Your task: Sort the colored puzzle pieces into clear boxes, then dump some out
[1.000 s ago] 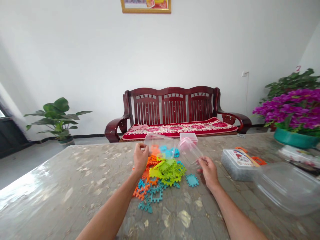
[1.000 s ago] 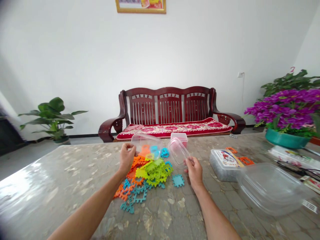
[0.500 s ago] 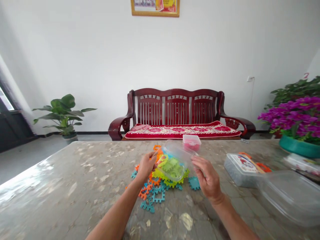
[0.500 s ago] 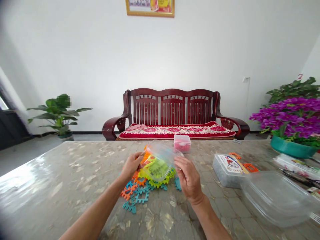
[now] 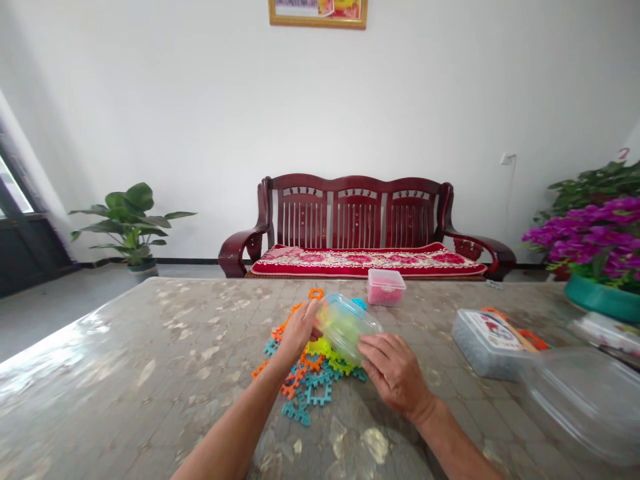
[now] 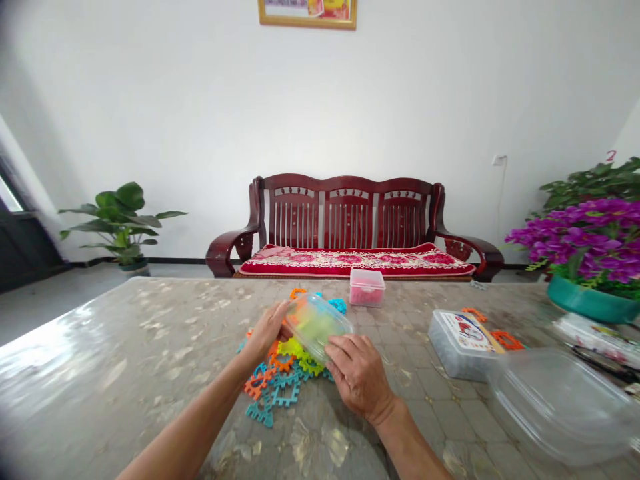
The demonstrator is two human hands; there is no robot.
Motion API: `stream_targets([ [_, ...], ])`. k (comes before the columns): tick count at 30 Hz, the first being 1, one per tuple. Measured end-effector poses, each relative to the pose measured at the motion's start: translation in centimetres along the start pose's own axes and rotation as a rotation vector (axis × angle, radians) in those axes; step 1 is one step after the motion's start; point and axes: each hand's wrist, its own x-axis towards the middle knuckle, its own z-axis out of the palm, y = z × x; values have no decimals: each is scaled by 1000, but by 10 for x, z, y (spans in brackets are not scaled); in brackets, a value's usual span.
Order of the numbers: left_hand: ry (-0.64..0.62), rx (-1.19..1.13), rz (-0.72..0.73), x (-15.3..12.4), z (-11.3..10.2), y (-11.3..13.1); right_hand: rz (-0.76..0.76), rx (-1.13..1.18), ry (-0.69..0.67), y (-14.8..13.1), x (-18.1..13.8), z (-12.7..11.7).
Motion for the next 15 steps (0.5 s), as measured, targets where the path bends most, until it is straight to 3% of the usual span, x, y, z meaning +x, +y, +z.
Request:
stream_targets([
  [6, 64, 52, 99, 3, 3, -4, 15, 150, -68, 2, -3, -4],
  [8, 104, 35, 142, 5, 2, -7, 80, 269, -12, 5, -5, -1],
  [10, 132, 22, 159, 5, 0, -8, 261, 369, 146, 8, -7, 7],
  [12, 162, 1, 160, 5, 0, -9, 539, 478, 311, 12, -7, 16],
  [15, 199, -55, 163, 0, 3, -7, 884, 794, 372, 11, -2, 24],
])
